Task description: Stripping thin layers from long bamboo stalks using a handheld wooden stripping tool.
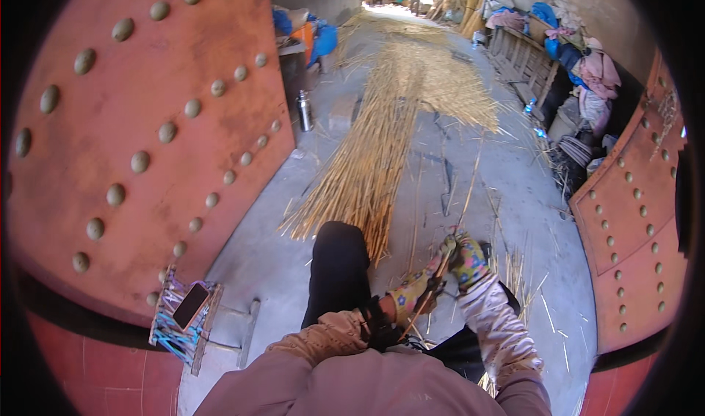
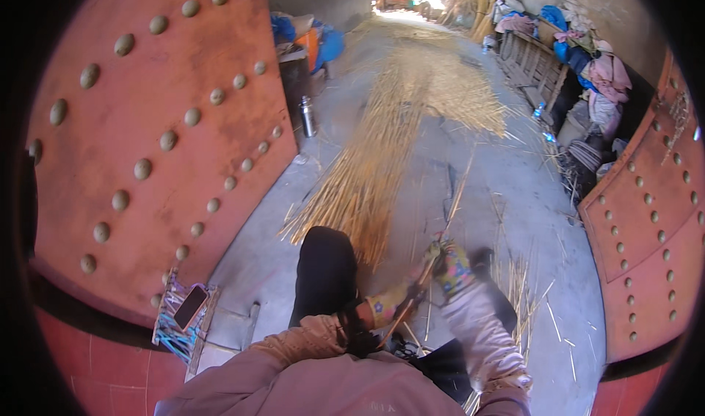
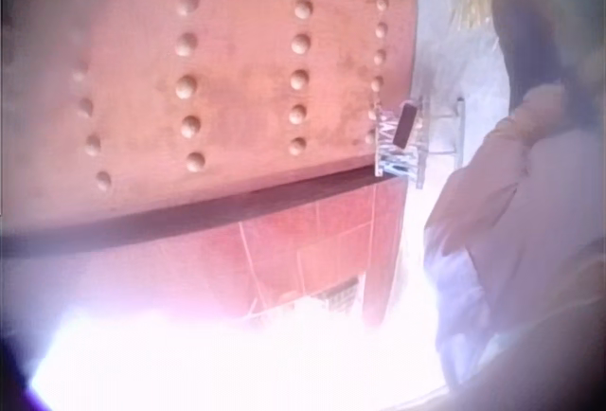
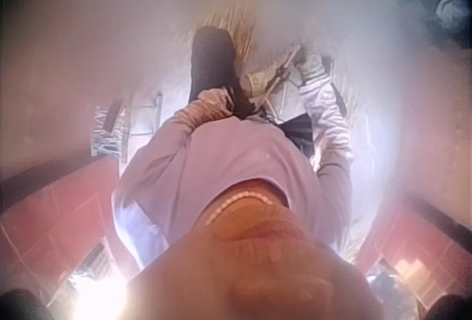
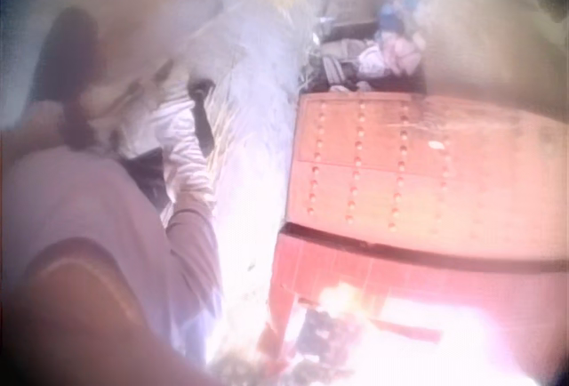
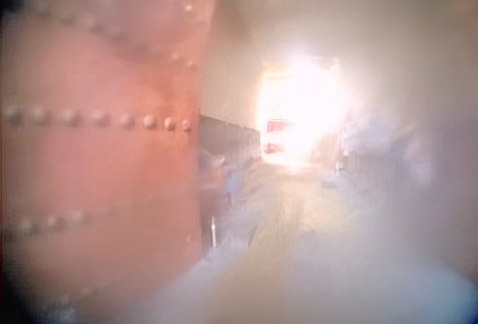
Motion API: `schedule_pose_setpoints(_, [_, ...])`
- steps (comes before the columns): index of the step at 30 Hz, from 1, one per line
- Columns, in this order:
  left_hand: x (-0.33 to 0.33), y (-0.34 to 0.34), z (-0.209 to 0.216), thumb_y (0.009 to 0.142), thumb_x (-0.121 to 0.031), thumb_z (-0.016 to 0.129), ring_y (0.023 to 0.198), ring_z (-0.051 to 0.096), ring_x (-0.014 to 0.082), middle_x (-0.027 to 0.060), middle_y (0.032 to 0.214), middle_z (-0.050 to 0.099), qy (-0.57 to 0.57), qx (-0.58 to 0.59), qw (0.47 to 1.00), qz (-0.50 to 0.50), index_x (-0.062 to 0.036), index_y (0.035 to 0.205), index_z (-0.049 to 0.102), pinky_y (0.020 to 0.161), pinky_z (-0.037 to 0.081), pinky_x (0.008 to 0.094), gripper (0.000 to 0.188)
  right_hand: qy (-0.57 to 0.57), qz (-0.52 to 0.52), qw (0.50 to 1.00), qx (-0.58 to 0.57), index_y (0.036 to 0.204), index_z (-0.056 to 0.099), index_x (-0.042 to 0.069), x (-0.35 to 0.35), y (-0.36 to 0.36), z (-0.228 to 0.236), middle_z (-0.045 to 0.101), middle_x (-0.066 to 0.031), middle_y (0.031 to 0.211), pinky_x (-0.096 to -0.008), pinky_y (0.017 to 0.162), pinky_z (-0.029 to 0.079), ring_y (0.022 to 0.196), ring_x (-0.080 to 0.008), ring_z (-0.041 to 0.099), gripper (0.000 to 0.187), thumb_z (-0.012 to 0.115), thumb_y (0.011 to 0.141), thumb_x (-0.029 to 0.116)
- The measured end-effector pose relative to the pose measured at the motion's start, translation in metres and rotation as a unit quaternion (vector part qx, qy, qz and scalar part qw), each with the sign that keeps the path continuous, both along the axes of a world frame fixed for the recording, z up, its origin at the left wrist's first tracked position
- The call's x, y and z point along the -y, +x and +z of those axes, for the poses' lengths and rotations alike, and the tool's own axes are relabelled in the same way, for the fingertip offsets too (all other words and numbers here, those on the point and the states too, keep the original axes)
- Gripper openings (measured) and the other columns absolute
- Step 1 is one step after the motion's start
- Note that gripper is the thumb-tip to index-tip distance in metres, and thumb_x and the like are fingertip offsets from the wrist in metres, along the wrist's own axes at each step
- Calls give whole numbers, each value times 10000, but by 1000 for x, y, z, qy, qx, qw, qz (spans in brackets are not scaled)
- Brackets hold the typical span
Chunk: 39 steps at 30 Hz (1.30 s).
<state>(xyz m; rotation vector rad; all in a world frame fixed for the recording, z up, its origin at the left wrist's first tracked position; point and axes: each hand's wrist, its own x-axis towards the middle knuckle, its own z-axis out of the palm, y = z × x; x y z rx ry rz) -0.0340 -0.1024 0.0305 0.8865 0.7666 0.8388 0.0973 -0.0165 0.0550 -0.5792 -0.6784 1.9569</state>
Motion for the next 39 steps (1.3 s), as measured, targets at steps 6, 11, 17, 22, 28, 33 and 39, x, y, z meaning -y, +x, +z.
schedule_pose_setpoints(6, [-31,-9,55,797,-460,445,484,439,122,1,602,476,-139,-2,976,169,-114,755,510,414,347,252,355,-72,-21,987,140,989,491,96,27,29,-9,563,-65,844,-350,660,450,748,-191,558,319,402,845,367])
schedule_pose_setpoints(11, [-46,12,32,789,-470,452,556,467,144,26,656,491,-96,-1,970,223,-105,803,506,475,379,269,369,-75,-19,977,198,906,525,34,84,-14,-6,553,-50,679,-256,437,423,517,-149,527,290,472,824,306])
schedule_pose_setpoints(17, [-90,10,23,780,-482,460,643,500,169,57,722,507,206,-81,877,427,-95,861,503,549,418,289,398,-59,14,976,211,828,513,8,114,41,-2,419,13,546,-190,347,255,395,-57,346,156,494,793,158])
schedule_pose_setpoints(22, [-141,-65,77,772,-482,485,416,396,99,-3,520,450,-46,298,800,519,-121,660,456,384,311,221,379,-85,153,971,163,836,515,-18,173,189,-51,487,-63,593,-214,354,327,393,-82,405,285,542,783,261])
schedule_pose_setpoints(28, [-121,-17,50,740,-585,438,619,458,130,29,679,480,-70,169,862,473,-89,827,518,553,395,267,509,29,128,905,405,890,529,-40,150,165,20,514,-68,604,-215,406,351,466,-100,471,305,507,808,253])
schedule_pose_setpoints(33, [-69,42,50,748,-587,419,593,435,127,9,670,467,-94,94,911,391,-106,812,510,531,376,254,493,-62,63,982,166,894,572,11,85,55,2,518,-13,641,-173,461,338,529,-59,451,160,506,790,112])
schedule_pose_setpoints(39, [-97,-7,65,755,-586,405,573,422,127,-2,662,458,-39,111,908,403,-126,792,507,509,361,247,473,179,-28,919,350,841,564,-10,103,68,-18,542,-46,687,-187,406,322,461,-55,418,132,489,753,55])
